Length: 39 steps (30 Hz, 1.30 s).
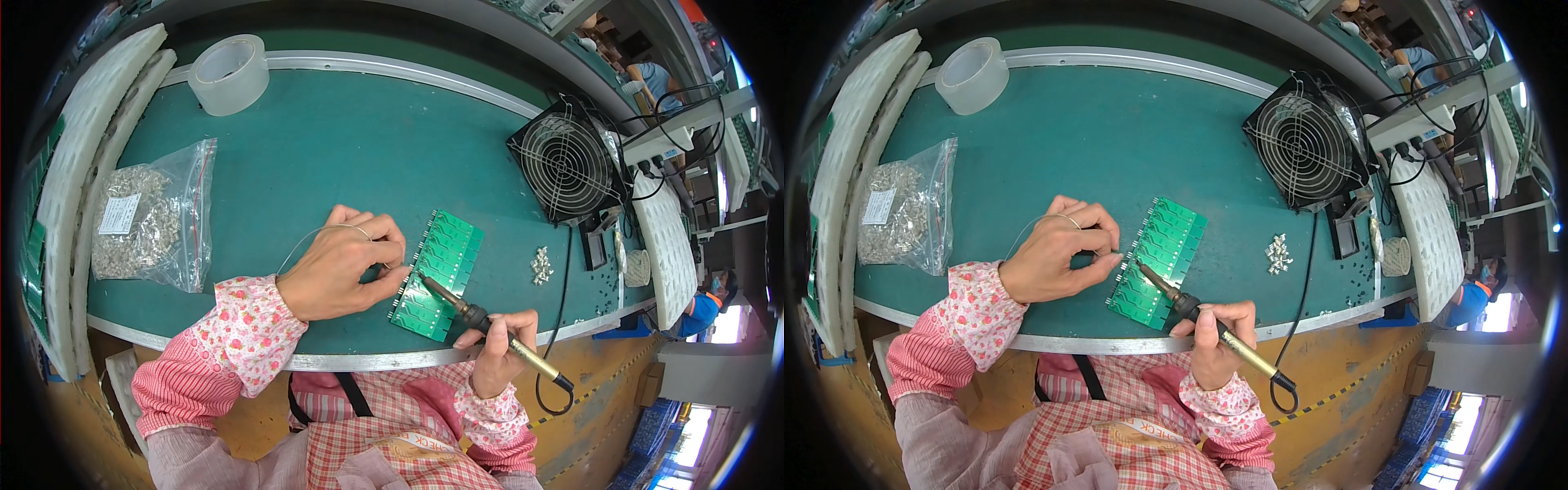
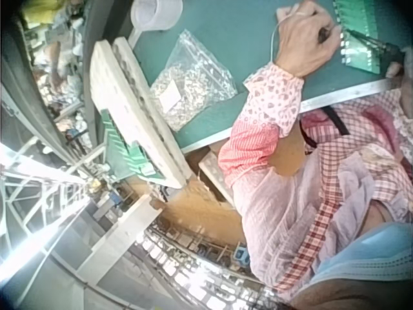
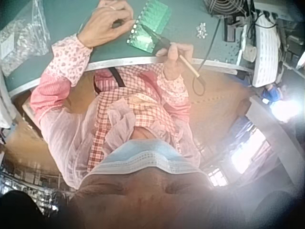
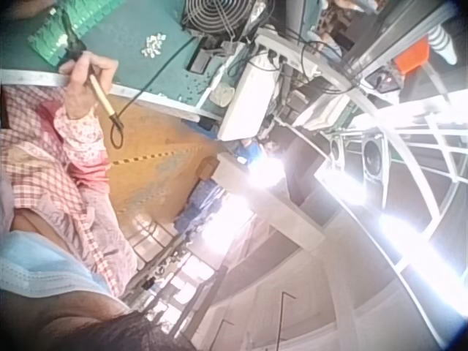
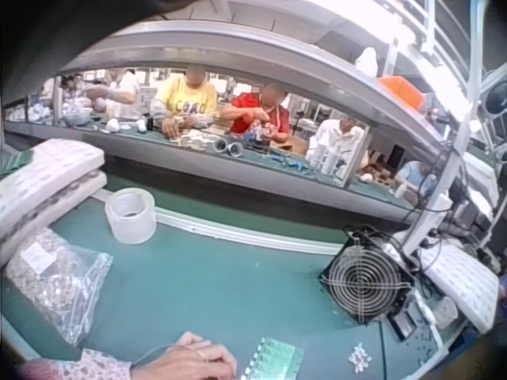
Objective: The person solders components onto a series of interconnected circuit board strips using a soldering iron and soldering wire.
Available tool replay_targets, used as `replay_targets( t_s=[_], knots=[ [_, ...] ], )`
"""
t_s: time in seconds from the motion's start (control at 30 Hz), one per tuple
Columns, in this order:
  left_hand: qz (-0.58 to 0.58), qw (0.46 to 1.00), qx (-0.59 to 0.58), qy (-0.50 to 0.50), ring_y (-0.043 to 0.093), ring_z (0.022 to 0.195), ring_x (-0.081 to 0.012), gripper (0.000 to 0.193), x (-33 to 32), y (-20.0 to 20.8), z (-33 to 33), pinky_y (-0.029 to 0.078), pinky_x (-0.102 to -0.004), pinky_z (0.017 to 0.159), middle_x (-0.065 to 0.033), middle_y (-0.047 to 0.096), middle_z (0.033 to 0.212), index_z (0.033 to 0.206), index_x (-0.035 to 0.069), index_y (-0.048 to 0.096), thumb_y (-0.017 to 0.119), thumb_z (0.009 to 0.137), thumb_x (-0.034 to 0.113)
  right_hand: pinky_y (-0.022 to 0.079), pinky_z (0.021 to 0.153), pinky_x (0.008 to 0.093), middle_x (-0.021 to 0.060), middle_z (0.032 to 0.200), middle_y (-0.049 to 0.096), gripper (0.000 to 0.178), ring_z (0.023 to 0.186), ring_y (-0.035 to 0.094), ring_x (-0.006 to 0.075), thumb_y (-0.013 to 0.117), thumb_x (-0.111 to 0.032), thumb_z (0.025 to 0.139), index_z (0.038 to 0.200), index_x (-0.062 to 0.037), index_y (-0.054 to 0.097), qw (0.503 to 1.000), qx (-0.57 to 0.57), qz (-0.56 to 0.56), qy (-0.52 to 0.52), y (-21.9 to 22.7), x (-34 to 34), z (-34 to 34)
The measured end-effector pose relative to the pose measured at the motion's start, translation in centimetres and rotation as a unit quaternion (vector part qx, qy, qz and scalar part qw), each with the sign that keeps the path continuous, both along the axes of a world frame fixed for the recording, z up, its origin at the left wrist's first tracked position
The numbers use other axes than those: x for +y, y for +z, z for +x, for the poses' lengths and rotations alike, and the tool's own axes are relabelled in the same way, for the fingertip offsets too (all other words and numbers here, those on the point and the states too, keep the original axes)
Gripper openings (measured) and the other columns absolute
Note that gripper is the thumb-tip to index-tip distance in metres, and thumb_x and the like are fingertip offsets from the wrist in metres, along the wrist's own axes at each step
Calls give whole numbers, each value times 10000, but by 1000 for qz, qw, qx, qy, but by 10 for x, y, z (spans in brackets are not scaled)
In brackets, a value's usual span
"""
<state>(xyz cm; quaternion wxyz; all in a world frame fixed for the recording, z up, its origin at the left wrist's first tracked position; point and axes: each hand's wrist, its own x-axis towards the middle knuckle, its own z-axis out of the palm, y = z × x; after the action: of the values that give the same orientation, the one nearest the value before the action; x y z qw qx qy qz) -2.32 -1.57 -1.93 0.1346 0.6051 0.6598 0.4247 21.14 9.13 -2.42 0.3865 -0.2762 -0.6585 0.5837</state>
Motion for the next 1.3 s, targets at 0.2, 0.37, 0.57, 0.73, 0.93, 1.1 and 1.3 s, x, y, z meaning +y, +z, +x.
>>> replay_targets(
  t_s=[0.2,0.37,0.57,0.73,0.93,1.1,1.3],
  knots=[
    [-1,1000,2,-2,590,834,-190,196,0,0,0,367,-353,861,-5,632,899,690,75,589,726,820,130,557,560,279,132,792,650,186,606,687,177,613,-99,964,963,-8,451,1000,-4,28,6,2,1,-2],
    [-1,1000,7,0,592,827,-185,202,1,-1,0,370,-355,859,0,628,886,686,78,581,724,819,130,516,481,271,99,706,574,211,501,628,186,580,-153,985,962,-27,411,994,-46,99,-14,5,-11,-7],
    [0,1000,13,3,589,809,-182,205,0,-1,1,373,-354,851,4,624,877,683,82,575,724,815,128,552,549,280,141,762,663,173,564,667,184,591,-96,969,991,-12,442,998,24,-21,-45,4,-11,-10],
    [9,1000,16,4,584,798,-181,205,1,-2,1,373,-351,847,6,622,871,683,83,572,726,812,125,544,541,271,133,699,659,187,581,679,179,606,-114,961,996,-14,451,997,-23,70,-24,-1,-14,-1],
    [5,1000,14,2,584,801,-181,212,1,-2,1,372,-355,846,6,621,874,681,82,567,729,810,124,542,539,264,124,699,657,207,598,688,172,620,-130,956,994,-14,452,996,-17,83,-16,-4,-13,-2],
    [8,1000,14,3,583,803,-181,209,1,-3,1,368,-351,847,1,621,877,683,81,568,727,812,121,545,552,267,119,759,651,195,590,678,166,609,-126,962,990,-18,449,998,-23,42,-27,0,-12,-2],
    [8,1000,6,2,587,809,-182,199,0,0,1,373,-345,843,0,624,880,686,76,574,722,815,112,541,533,269,130,758,650,202,573,670,175,608,-135,962,992,-5,457,998,-8,64,-22,0,-12,-2]
  ],
)
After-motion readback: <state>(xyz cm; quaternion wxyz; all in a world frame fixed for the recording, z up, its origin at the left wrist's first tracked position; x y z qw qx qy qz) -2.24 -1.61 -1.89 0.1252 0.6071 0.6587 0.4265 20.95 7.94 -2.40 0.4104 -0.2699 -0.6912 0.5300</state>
